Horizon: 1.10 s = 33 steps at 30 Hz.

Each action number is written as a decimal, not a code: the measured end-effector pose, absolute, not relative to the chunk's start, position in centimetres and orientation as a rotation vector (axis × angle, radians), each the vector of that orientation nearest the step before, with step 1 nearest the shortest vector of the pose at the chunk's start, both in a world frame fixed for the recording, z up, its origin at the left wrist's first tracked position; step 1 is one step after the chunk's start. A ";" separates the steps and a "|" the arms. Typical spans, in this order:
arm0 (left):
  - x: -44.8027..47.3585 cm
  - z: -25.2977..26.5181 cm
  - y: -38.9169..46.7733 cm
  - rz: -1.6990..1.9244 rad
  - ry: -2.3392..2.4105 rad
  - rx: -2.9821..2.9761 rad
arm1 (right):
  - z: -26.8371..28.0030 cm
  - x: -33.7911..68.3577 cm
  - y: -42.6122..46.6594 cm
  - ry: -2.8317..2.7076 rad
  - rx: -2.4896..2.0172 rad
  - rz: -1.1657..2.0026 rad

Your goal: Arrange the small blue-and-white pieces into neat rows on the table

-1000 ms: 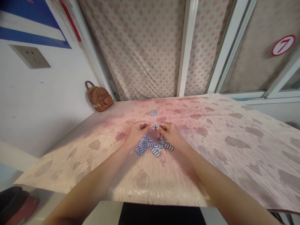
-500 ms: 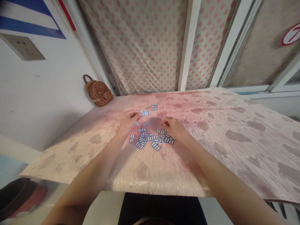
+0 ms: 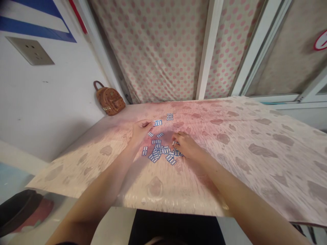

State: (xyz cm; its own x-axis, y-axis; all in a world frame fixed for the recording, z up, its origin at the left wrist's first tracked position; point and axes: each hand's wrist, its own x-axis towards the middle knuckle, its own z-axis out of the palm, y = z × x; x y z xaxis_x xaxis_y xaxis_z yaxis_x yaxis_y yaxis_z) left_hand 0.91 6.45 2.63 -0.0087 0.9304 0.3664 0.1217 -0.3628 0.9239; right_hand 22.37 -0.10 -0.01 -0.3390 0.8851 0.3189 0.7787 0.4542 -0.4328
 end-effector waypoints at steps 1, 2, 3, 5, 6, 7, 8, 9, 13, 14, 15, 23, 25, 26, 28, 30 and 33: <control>1.0 2.7 6.3 1.439 1.128 1.559 | 0.2 22.3 -0.2 -2.188 -1.380 0.283; 1.0 2.8 6.2 1.431 1.133 1.560 | 0.5 22.3 -0.2 -2.175 -1.375 0.300; 1.1 2.8 6.0 1.425 1.135 1.564 | 0.7 22.2 -0.3 -2.153 -1.373 0.325; 1.4 2.7 5.8 1.412 1.131 1.567 | 1.1 22.2 -0.3 -2.064 -1.366 0.373; 1.6 2.5 5.7 1.400 1.122 1.568 | 1.3 22.3 -0.3 -1.997 -1.363 0.381; 1.7 2.3 5.6 1.384 1.109 1.567 | 1.4 22.5 -0.2 -1.919 -1.363 0.382; 1.9 2.0 5.5 1.370 1.096 1.567 | 1.5 22.6 -0.2 -1.836 -1.360 0.393; 2.1 1.7 5.5 1.356 1.083 1.568 | 1.6 22.8 -0.1 -1.753 -1.351 0.420; 3.0 0.8 5.0 1.310 1.046 1.556 | 2.0 23.3 0.1 -1.472 -1.260 0.693; 3.3 0.8 4.9 1.305 1.036 1.546 | 2.0 23.3 0.1 -1.418 -1.228 0.773; 3.5 0.7 4.7 1.303 1.027 1.540 | 2.0 23.2 0.1 -1.366 -1.199 0.847; 4.3 1.2 3.5 1.307 0.996 1.516 | 1.5 22.3 0.0 -1.174 -1.126 1.075; 4.4 1.3 3.3 1.293 0.987 1.515 | 1.5 22.2 0.0 -1.188 -1.141 1.050; 4.4 1.3 3.2 1.286 0.985 1.514 | 1.4 22.2 0.0 -1.192 -1.151 1.032; 4.5 1.4 3.1 1.274 0.982 1.515 | 1.3 22.1 0.0 -1.193 -1.167 0.984; 4.6 1.4 3.0 1.267 0.977 1.520 | 1.2 21.9 -0.1 -1.200 -1.178 0.933; 4.6 1.4 3.0 1.261 0.965 1.543 | 1.1 21.7 -0.1 -1.226 -1.192 0.877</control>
